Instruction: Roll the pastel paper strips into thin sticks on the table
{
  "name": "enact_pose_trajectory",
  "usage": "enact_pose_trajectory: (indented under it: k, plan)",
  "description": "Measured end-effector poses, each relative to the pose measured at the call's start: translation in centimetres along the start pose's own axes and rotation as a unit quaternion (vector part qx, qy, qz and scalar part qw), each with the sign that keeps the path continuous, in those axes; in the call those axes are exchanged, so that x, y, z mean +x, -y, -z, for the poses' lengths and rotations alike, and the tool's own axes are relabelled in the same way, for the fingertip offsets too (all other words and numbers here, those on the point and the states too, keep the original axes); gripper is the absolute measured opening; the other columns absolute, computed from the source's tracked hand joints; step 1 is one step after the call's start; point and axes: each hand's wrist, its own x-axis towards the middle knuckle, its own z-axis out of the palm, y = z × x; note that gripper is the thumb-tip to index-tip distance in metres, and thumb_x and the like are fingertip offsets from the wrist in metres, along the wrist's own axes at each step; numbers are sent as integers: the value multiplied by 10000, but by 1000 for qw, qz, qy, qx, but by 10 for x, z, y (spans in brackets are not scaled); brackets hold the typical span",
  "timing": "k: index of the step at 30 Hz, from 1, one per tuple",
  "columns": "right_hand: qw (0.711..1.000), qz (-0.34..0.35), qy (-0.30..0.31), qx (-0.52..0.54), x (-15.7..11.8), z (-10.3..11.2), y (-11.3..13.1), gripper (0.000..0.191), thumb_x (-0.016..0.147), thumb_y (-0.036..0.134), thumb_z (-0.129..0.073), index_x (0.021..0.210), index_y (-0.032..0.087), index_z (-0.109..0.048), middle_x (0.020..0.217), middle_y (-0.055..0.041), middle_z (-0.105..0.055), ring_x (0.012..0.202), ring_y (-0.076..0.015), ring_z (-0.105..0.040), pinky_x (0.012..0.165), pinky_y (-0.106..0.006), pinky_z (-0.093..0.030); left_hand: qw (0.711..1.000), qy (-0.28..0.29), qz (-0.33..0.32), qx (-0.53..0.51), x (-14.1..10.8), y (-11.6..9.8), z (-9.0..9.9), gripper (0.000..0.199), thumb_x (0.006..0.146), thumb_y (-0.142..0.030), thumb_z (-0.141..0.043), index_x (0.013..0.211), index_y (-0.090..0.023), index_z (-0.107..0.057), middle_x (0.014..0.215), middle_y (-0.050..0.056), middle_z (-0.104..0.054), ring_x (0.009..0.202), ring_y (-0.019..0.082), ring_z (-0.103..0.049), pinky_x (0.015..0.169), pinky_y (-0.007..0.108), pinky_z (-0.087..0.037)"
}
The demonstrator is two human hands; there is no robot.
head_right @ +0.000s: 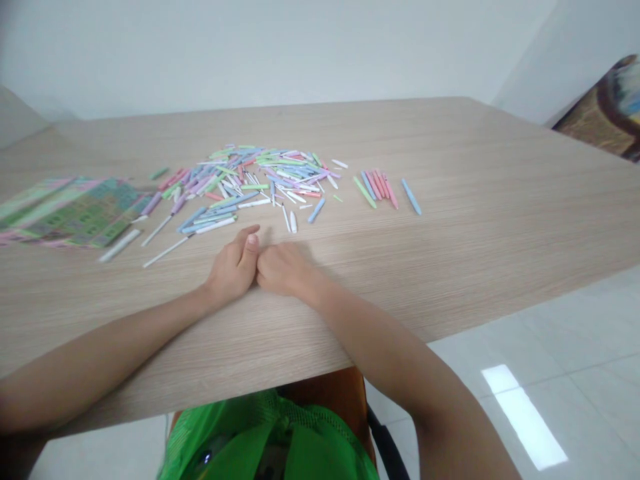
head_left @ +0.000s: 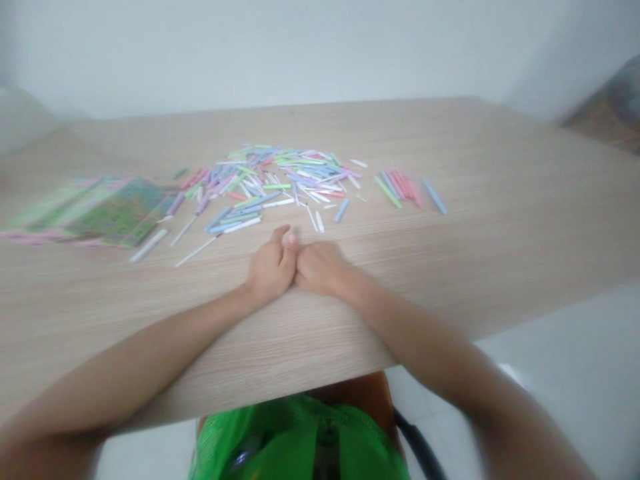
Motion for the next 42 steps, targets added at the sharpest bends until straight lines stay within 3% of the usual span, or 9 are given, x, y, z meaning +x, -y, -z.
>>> enact_pose_trajectory:
  k: [3,6,11,16,20,25,32,36,42]
  plan:
    - [1000,-20,4,9,0,0,7,368,950,263,-447,1046,118,-772,993,-194,-785,949,-307,-750,797,-353,-519,995,-67,30,-63,5,2,-4,816,983,-699,-107,1377,-118,-523,1056,164,-726,1119,318,-672,994,472,-498]
    - [998,-61,-8,25,-1,1,12,375,949,265,-439,1068,127,-767,990,-185,-786,920,-303,-752,760,-343,-505,992,-67,53,-96,9,1,-8,753,987,-693,-203,1422,-113,-403,917,114,-682,998,299,-678,980,489,-495]
    - [986,-116,-54,109,-2,-5,11,371,964,267,-407,1114,169,-732,1005,-144,-785,888,-261,-728,753,-317,-469,966,-123,11,-225,15,5,-25,618,974,-671,-328,1341,-175,-315,1215,143,-540,1112,237,-593,1014,440,-491]
    - [923,-85,-175,331,0,-19,4,268,934,248,-370,857,189,-621,741,-35,-660,713,-163,-594,679,-258,-414,928,-129,-15,-348,14,13,-30,414,989,-566,-294,1265,-258,-310,1107,82,-523,920,191,-577,836,372,-544]
    - [838,-76,-243,483,-2,-19,7,195,841,263,-373,650,235,-401,560,35,-394,570,-133,-417,592,-252,-349,910,-206,-170,-316,5,16,-20,412,936,-600,-397,1187,-275,-376,1198,93,-454,983,204,-535,817,364,-527]
    - [797,-97,-255,539,-9,-14,18,121,765,285,-381,653,241,-371,614,18,-416,606,-141,-419,602,-261,-377,914,-150,-311,-215,-4,10,-8,347,911,-541,-468,1052,-224,-480,1116,119,-470,1055,249,-488,793,392,-504]
    - [775,-168,-263,549,-7,-20,22,125,752,302,-385,645,242,-360,606,21,-395,587,-139,-394,563,-258,-345,926,-96,-329,-158,9,10,0,322,888,-509,-475,971,-207,-547,1093,140,-557,1068,262,-524,929,454,-484]
    - [775,-194,-305,519,-2,-11,12,151,789,281,-391,643,239,-393,568,38,-390,554,-132,-400,545,-249,-322,965,-18,-242,-100,24,18,3,295,923,-469,-453,923,-197,-566,890,92,-631,862,219,-575,813,384,-490]
    - [798,-161,-363,453,-3,-1,-5,185,826,248,-379,641,245,-394,559,42,-412,543,-127,-416,562,-251,-329,985,-53,-164,7,76,43,2,239,913,-280,-415,981,-185,-623,944,105,-677,978,253,-599,920,410,-489]
